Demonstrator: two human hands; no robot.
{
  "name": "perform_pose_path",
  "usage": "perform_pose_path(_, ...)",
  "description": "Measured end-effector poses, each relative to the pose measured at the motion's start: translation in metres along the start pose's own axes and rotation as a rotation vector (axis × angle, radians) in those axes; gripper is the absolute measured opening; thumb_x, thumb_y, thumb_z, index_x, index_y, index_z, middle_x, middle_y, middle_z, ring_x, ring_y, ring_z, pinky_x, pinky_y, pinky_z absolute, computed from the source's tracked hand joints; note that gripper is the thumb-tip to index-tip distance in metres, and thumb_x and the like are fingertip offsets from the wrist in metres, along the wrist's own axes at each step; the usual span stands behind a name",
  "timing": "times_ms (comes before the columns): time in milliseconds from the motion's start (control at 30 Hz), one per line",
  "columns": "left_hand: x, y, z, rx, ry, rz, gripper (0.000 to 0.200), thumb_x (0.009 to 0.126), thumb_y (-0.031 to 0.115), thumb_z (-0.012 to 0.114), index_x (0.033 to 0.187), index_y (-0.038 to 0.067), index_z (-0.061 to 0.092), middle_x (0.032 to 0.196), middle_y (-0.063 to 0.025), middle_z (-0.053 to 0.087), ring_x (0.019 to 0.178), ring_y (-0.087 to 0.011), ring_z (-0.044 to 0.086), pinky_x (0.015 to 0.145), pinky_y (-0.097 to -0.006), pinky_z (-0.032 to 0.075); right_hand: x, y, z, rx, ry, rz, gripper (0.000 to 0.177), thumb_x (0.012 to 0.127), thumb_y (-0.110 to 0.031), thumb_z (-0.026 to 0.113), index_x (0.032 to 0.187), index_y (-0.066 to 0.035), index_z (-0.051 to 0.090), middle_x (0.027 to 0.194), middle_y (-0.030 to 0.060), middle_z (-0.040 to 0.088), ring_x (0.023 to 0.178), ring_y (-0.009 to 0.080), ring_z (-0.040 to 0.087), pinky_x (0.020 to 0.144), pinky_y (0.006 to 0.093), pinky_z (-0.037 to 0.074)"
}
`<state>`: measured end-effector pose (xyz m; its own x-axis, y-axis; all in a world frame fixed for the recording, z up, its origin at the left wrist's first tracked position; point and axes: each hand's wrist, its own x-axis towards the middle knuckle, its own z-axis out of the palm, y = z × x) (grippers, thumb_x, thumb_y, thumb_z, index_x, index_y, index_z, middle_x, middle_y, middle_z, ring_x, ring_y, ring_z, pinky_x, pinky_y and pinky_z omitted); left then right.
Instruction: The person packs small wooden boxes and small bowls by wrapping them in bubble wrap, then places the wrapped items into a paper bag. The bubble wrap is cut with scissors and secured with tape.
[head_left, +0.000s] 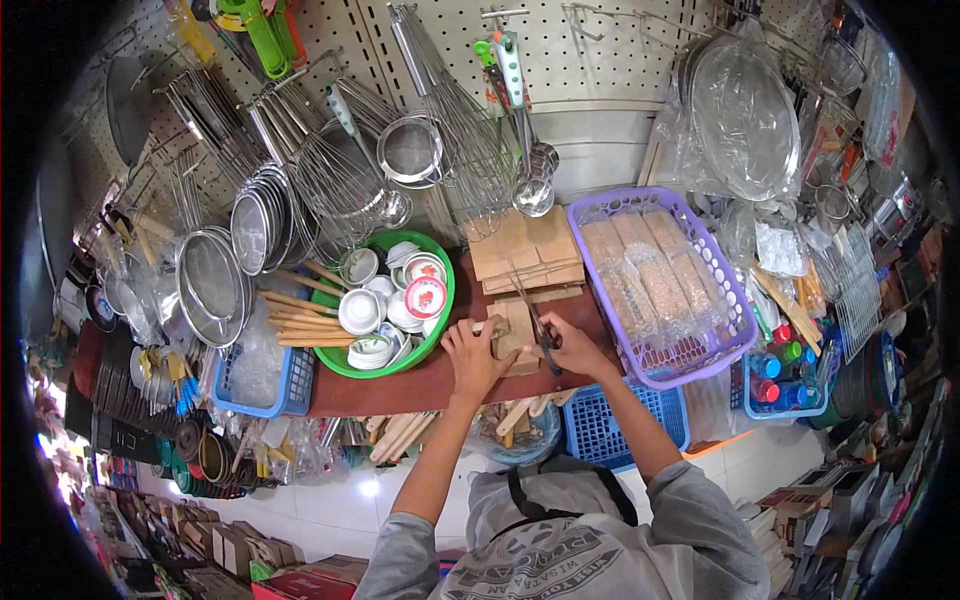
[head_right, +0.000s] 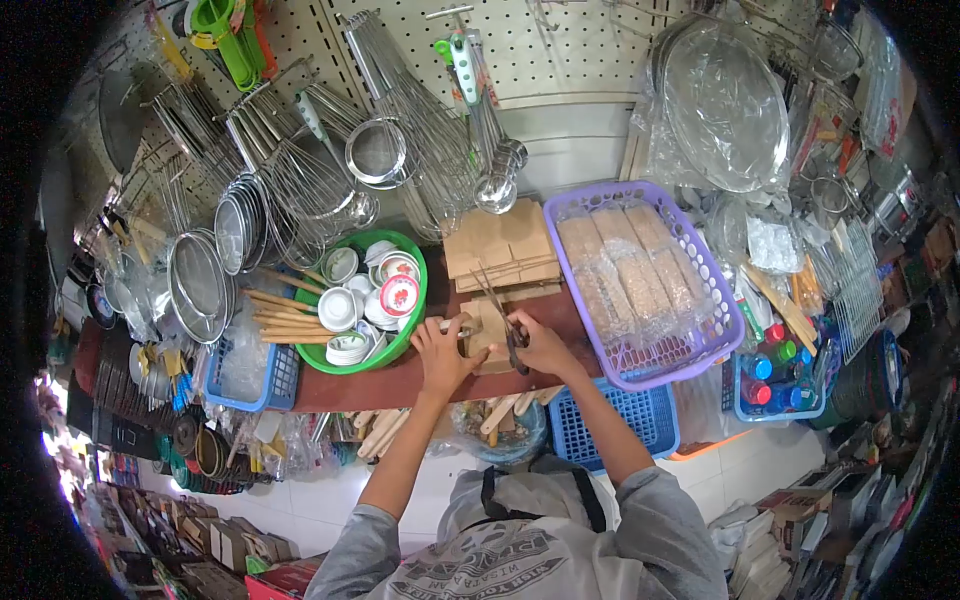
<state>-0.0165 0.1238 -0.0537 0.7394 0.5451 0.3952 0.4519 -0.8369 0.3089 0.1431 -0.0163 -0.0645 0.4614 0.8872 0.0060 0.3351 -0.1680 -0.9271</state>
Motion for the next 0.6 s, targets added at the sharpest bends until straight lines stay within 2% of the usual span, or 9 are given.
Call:
perform_pose_path(67, -0.001, 0.003, -0.001, -0.016, 0.003, -0.022, 0.064, 0.062, 0.039, 0.084, 0.119, 0.022, 0.060, 0.109, -0.0136, 0.044, 0.107, -0.0341, 0.042, 0.095, -0.0500, 0.031, 0.014, 0.014, 0.007, -0.116, 0.074, 0.038, 0.051, 0.078, -0.046, 0.078, 0.104, -0.009, 0.054, 0.076, 0.0053, 0.057, 0.067, 0.0207, 0.056, 0.063, 0.0353, 0.046)
perform_pose_path(167, 0.000, 0.007, -0.004, -0.010, -0.019, 0.002, 0.062, 0.063, 0.039, 0.083, 0.119, 0.022, 0.060, 0.108, -0.0142, 0.045, 0.108, -0.0343, 0.041, 0.096, -0.0504, 0.030, 0.025, 0.017, 0.015, -0.162, 0.187, -0.044, 0.052, 0.076, -0.049, 0.078, 0.103, -0.011, 0.055, 0.079, 0.0066, 0.057, 0.071, 0.0240, 0.058, 0.066, 0.0376, 0.047)
perform_pose_path(267, 0.001, 0.007, -0.003, 0.002, -0.027, 0.007, 0.061, 0.065, 0.038, 0.082, 0.120, 0.022, 0.061, 0.108, -0.0145, 0.045, 0.109, -0.0346, 0.041, 0.098, -0.0509, 0.029, 0.036, 0.032, 0.026, -0.227, 0.259, -0.022, 0.051, 0.075, -0.048, 0.079, 0.103, -0.012, 0.055, 0.082, 0.0069, 0.057, 0.075, 0.0238, 0.059, 0.068, 0.0377, 0.048)
perform_pose_path(367, 0.001, 0.006, -0.002, 0.020, 0.004, 0.029, 0.063, 0.062, 0.039, 0.083, 0.118, 0.022, 0.059, 0.107, -0.0133, 0.041, 0.104, -0.0346, 0.040, 0.093, -0.0493, 0.031, 0.041, 0.036, 0.032, -0.209, 0.281, -0.010, 0.051, 0.074, -0.047, 0.080, 0.102, -0.012, 0.056, 0.084, 0.0068, 0.058, 0.076, 0.0240, 0.059, 0.069, 0.0381, 0.049)
perform_pose_path(467, 0.002, 0.006, -0.002, 0.030, -0.002, 0.026, 0.063, 0.062, 0.039, 0.083, 0.118, 0.021, 0.060, 0.107, -0.0142, 0.041, 0.104, -0.0351, 0.040, 0.093, -0.0491, 0.031, 0.043, 0.046, 0.037, -0.133, 0.268, 0.033, 0.050, 0.073, -0.043, 0.082, 0.100, -0.011, 0.055, 0.081, 0.0057, 0.056, 0.074, 0.0226, 0.057, 0.069, 0.0368, 0.048)
perform_pose_path(567, 0.001, 0.008, -0.003, -0.005, -0.029, -0.008, 0.061, 0.065, 0.038, 0.081, 0.119, 0.022, 0.060, 0.108, -0.0146, 0.044, 0.108, -0.0350, 0.040, 0.097, -0.0490, 0.029, 0.043, 0.048, 0.037, -0.052, 0.272, -0.026, 0.046, 0.076, -0.037, 0.082, 0.096, -0.007, 0.054, 0.070, 0.0019, 0.051, 0.064, 0.0133, 0.050, 0.060, 0.0307, 0.044)
perform_pose_path(600, 0.000, 0.008, -0.003, -0.004, -0.023, -0.009, 0.061, 0.064, 0.038, 0.081, 0.119, 0.022, 0.060, 0.108, -0.0145, 0.044, 0.108, -0.0351, 0.040, 0.097, -0.0487, 0.030, 0.041, 0.044, 0.037, -0.033, 0.278, -0.028, 0.046, 0.076, -0.037, 0.082, 0.097, -0.007, 0.054, 0.069, 0.0014, 0.050, 0.063, 0.0127, 0.049, 0.060, 0.0304, 0.043)
